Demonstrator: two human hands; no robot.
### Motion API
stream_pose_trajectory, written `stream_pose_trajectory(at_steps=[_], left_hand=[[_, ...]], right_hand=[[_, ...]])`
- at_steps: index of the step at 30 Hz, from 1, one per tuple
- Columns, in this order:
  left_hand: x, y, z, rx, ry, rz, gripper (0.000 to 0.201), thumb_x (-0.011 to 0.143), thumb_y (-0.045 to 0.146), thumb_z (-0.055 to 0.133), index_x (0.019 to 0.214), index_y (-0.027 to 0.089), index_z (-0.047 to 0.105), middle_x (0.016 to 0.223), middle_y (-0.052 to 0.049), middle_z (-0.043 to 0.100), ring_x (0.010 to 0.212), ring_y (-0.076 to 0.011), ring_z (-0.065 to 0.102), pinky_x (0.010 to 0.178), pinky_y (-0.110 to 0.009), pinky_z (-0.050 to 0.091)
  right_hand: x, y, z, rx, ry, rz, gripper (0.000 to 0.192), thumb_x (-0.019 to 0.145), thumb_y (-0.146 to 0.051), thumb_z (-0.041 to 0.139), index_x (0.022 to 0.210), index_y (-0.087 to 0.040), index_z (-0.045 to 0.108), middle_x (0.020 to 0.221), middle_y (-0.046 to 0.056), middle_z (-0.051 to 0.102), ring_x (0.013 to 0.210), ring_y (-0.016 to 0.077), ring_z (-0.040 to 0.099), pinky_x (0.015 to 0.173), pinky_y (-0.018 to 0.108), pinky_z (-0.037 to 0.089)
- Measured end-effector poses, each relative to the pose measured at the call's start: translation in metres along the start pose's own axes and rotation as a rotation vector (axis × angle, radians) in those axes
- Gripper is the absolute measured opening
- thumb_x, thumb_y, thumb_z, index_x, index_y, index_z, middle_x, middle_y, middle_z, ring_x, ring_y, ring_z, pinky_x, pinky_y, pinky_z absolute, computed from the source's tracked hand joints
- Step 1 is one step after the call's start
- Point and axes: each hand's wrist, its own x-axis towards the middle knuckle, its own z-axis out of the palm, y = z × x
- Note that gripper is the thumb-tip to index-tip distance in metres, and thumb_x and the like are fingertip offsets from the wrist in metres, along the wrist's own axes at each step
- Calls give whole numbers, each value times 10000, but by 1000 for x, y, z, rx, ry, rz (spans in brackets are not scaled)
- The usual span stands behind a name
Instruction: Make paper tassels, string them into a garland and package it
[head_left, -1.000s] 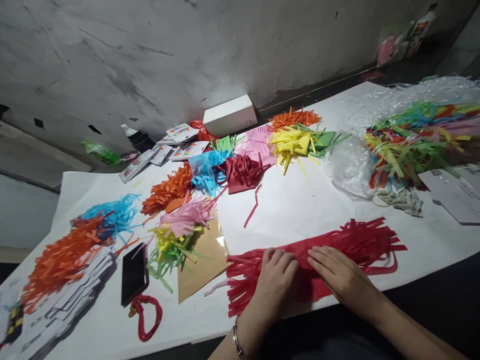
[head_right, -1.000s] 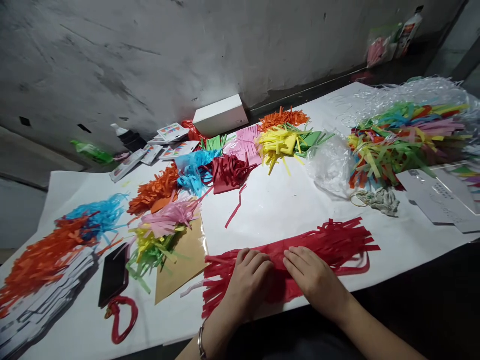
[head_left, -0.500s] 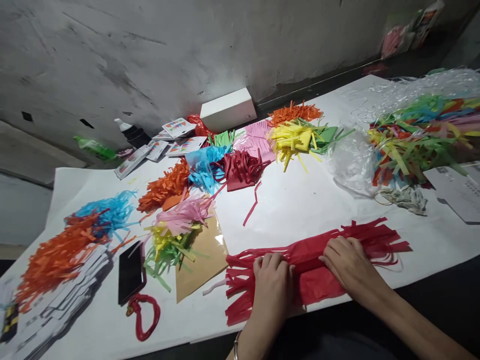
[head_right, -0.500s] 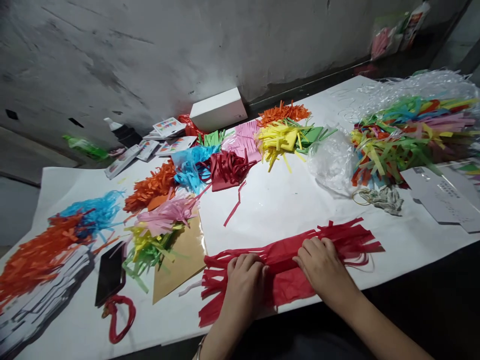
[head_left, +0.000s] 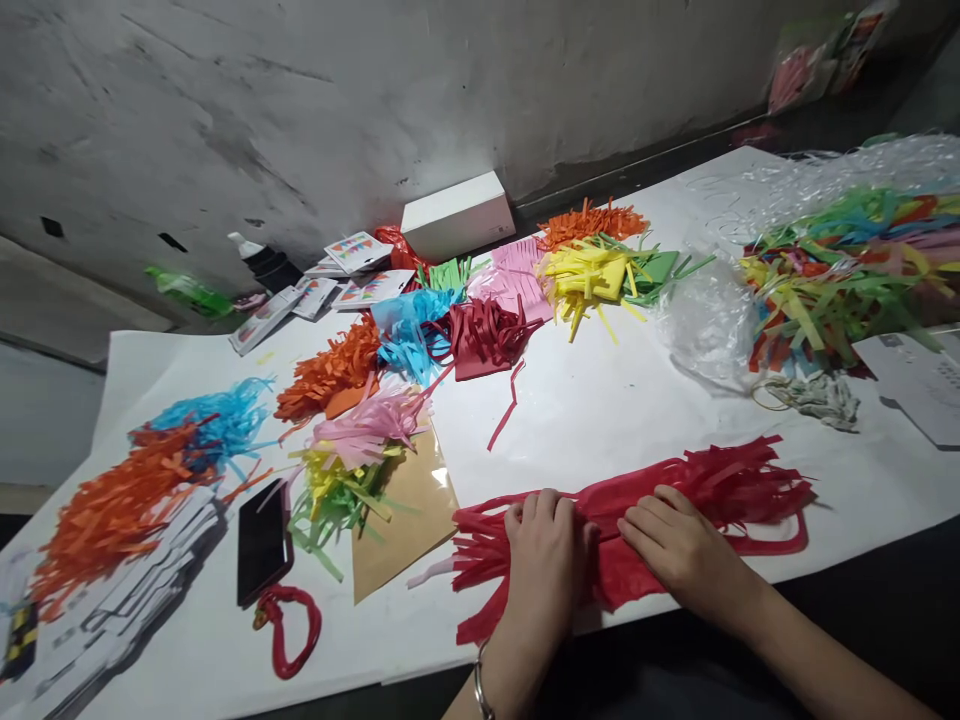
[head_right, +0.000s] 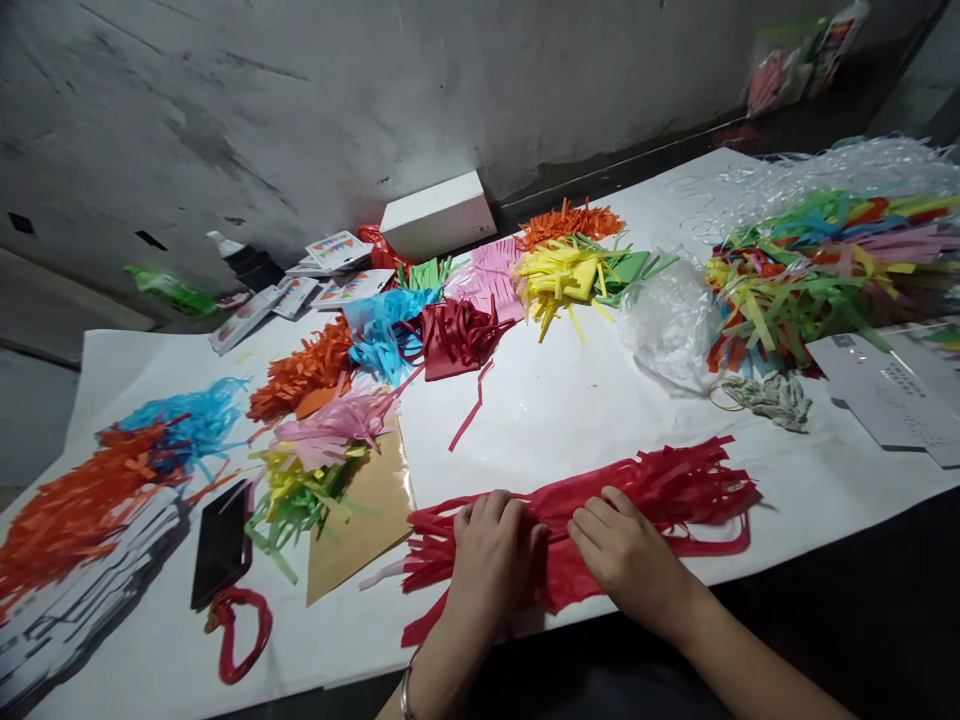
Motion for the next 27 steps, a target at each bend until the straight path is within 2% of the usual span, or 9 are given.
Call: stream_pose_trajectory(at_steps=[2, 4, 8, 11, 13, 16, 19, 24, 27], left_hand=[[-4, -2, 1, -34, 110, 133, 273, 846, 278, 770, 1097, 243, 668, 1194, -81, 692, 1082, -294, 598, 1026, -555, 352], [-7, -4, 4, -52, 167, 294, 273, 859, 222, 758, 1106, 270, 652, 1236, -55, 687, 1136, -284, 577, 1115, -576, 258], [-10, -6, 9, -115, 156, 428, 91, 945, 145, 642, 960, 235, 638, 1016, -10, 716, 1020, -215, 587, 1096, -485, 292], [-10, -8, 12, -136, 130, 451, 93, 940, 119, 630, 928, 212, 628, 943, -7, 700, 943, -199, 576, 1029, -446, 340], [-11, -11, 14, -138, 114, 445, 99, 918, 124, 663, 889, 209, 622, 902, 4, 691, 900, -193, 568, 996, -430, 348], [-13, -13, 17, -162, 135, 402, 104, 908, 161, 698, 864, 216, 621, 870, 23, 690, 867, -187, 562, 959, -412, 346], [-15, -10, 18, -171, 163, 295, 94, 919, 150, 672, 866, 214, 628, 899, 15, 700, 863, -191, 570, 916, -410, 354], [-9, 5, 11, -38, 87, 107, 82, 864, 145, 688, 810, 198, 657, 917, -37, 690, 885, -244, 584, 877, -457, 386], [-3, 10, 8, 19, 32, 61, 70, 835, 153, 703, 785, 196, 681, 915, -54, 692, 894, -268, 593, 861, -482, 406]], right_hand=[[0, 1, 0, 9, -7, 14, 310, 990, -37, 415, 922, -138, 699, 815, 61, 672, 807, 196, 567, 968, 406, 385], [0, 1, -1, 18, -9, 31, 305, 1005, -71, 423, 894, -155, 695, 800, 49, 662, 777, 186, 563, 936, 398, 392], [3, -5, -1, 0, 3, 30, 260, 1018, -118, 437, 1044, -141, 695, 880, 70, 685, 824, 208, 577, 937, 421, 380], [2, -8, 0, -9, -20, 10, 334, 1001, -49, 379, 924, -147, 689, 791, 47, 648, 765, 195, 546, 955, 414, 378], [-3, -3, -3, 4, -26, 13, 369, 999, -38, 358, 838, -161, 666, 766, 38, 631, 756, 186, 538, 972, 403, 379], [-14, 10, -11, 24, -8, 60, 358, 1021, -70, 353, 900, -172, 674, 873, 55, 669, 873, 199, 579, 1018, 418, 366], [-21, 20, -16, 16, -7, 151, 296, 1042, -144, 399, 937, -188, 672, 949, 60, 677, 966, 217, 593, 1033, 440, 352], [-11, 14, -14, -85, -34, 348, 264, 1012, -168, 449, 840, -174, 649, 955, 103, 663, 953, 268, 585, 1000, 517, 348], [-5, 8, -13, -132, -31, 411, 232, 994, -171, 474, 848, -158, 653, 960, 132, 664, 954, 291, 587, 998, 547, 347]])
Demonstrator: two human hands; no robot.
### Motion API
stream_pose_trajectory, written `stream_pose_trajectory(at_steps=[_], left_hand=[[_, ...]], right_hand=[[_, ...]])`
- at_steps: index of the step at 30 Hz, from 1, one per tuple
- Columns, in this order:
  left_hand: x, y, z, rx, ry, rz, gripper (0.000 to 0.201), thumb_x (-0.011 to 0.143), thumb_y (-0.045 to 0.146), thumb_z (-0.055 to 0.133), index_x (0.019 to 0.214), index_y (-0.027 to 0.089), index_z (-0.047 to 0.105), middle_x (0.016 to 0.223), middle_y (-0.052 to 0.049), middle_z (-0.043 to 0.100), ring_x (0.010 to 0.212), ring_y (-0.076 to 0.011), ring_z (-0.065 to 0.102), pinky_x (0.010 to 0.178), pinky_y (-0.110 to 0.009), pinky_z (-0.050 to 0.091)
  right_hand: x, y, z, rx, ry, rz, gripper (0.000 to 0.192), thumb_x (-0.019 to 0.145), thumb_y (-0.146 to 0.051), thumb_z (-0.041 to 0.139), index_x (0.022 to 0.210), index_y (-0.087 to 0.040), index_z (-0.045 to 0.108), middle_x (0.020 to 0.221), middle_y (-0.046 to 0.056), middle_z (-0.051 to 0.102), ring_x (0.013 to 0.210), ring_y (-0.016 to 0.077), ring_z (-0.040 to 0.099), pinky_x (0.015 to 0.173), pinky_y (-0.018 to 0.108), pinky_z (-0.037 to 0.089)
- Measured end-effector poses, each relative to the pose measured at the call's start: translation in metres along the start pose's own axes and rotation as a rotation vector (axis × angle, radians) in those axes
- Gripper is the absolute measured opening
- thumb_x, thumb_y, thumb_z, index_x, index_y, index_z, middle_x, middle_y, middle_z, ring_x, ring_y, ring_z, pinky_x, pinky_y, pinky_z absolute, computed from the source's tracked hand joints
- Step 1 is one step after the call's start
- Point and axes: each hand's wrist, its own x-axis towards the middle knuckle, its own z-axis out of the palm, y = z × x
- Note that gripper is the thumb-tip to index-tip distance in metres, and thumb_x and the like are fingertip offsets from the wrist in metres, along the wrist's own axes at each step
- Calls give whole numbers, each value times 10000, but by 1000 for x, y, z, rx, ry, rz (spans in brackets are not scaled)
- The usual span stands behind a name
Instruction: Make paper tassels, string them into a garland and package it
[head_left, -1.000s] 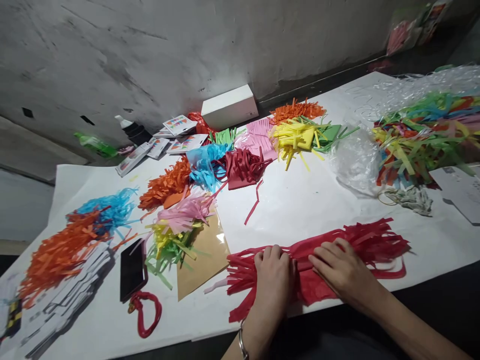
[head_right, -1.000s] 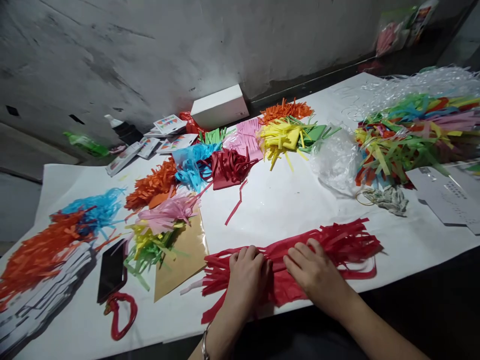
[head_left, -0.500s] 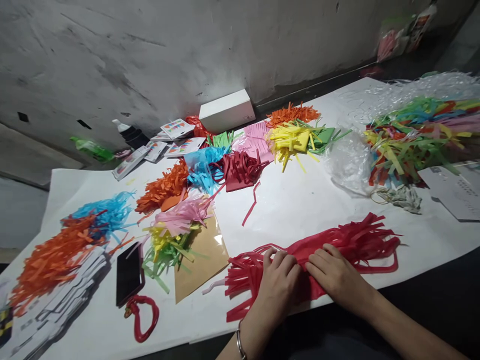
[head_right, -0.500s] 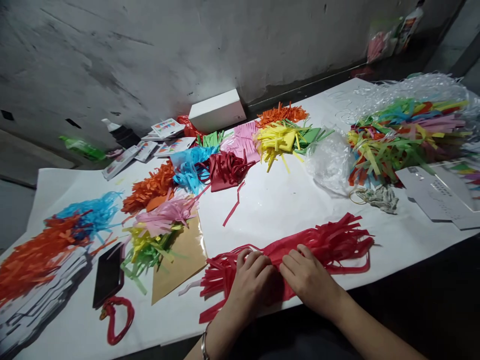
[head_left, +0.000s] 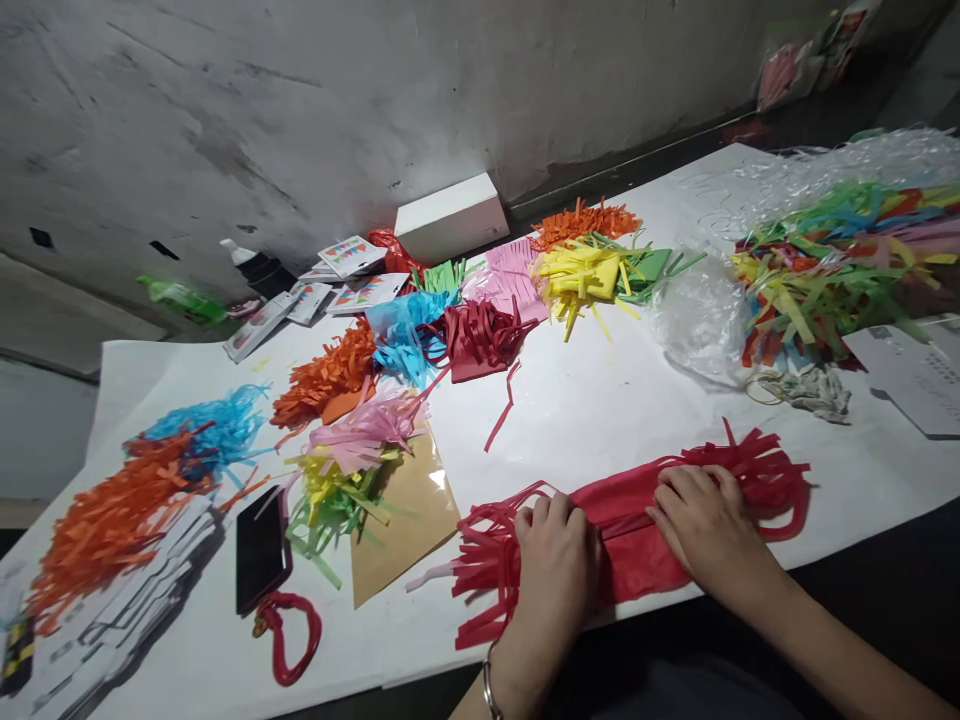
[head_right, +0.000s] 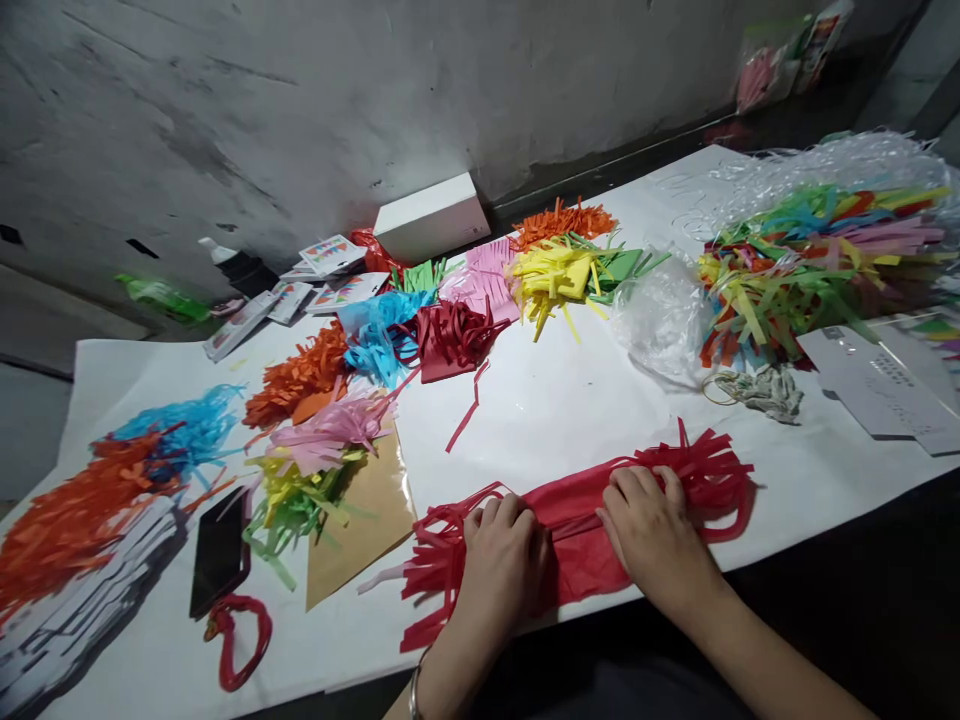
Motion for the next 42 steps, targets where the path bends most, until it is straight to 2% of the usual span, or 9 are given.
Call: stream_pose_trajectory(at_steps=[5, 9, 16, 20, 25, 29, 37, 39, 42], left_hand=[[3, -2, 0, -1, -33, -3, 93, 858, 159, 684, 776, 202, 680, 921, -57, 692, 897, -270, 600, 842, -480, 428], [1, -8, -3, -59, -14, 41, 59, 857, 169, 712, 853, 208, 669, 964, -52, 686, 929, -258, 597, 869, -464, 426], [-3, -15, 3, -184, 153, 325, 144, 864, 102, 709, 905, 235, 672, 970, -17, 695, 920, -212, 573, 990, -459, 364], [0, -15, 7, -274, 126, 277, 131, 871, 100, 711, 850, 225, 679, 917, -7, 710, 875, -198, 583, 944, -434, 397], [0, -14, 7, -335, 103, 168, 123, 839, 146, 773, 790, 218, 686, 905, 2, 734, 874, -204, 603, 890, -427, 418], [0, -8, 4, -234, 68, 143, 125, 871, 105, 707, 843, 225, 692, 940, -6, 731, 897, -223, 600, 905, -466, 401], [6, 4, 5, 20, -43, 69, 101, 881, 115, 606, 815, 182, 642, 896, -65, 662, 867, -266, 575, 835, -492, 412], [8, 4, 3, 39, -39, 91, 102, 878, 102, 624, 823, 186, 642, 920, -57, 666, 879, -260, 577, 857, -496, 410], [8, 4, 0, 40, -21, 278, 98, 892, 101, 657, 869, 196, 656, 949, -31, 671, 906, -235, 578, 948, -503, 387]], right_hand=[[-4, -7, 4, 65, 31, -231, 227, 986, -93, 473, 1018, -171, 683, 1021, 96, 692, 1046, 266, 588, 1098, 527, 263], [-5, -11, 9, 113, 15, -357, 290, 974, -37, 428, 869, -163, 668, 831, 51, 666, 882, 217, 582, 1038, 462, 306], [2, -15, 12, 164, 5, -316, 265, 1001, -102, 446, 861, -180, 657, 794, 28, 638, 783, 191, 545, 926, 410, 341], [1, -14, 15, 181, -17, -332, 276, 971, -52, 441, 843, -186, 646, 801, 25, 639, 773, 182, 544, 954, 402, 348], [-6, 10, 4, 221, -9, -274, 248, 987, -98, 457, 891, -200, 663, 877, 36, 668, 874, 197, 576, 1008, 429, 355], [-10, 19, -4, 217, -4, -188, 225, 1015, -149, 462, 909, -205, 653, 927, 34, 675, 923, 198, 594, 1071, 457, 332], [-4, -1, 7, 38, 10, 17, 215, 960, -136, 458, 818, -170, 616, 852, 100, 643, 882, 268, 559, 995, 556, 330], [-4, -2, 8, 21, 10, 19, 188, 945, -122, 481, 822, -178, 612, 856, 99, 648, 885, 267, 554, 1001, 548, 327], [-6, -3, 10, 35, 7, -38, 226, 917, -38, 466, 889, -191, 629, 898, 74, 662, 917, 246, 568, 1059, 528, 295]])
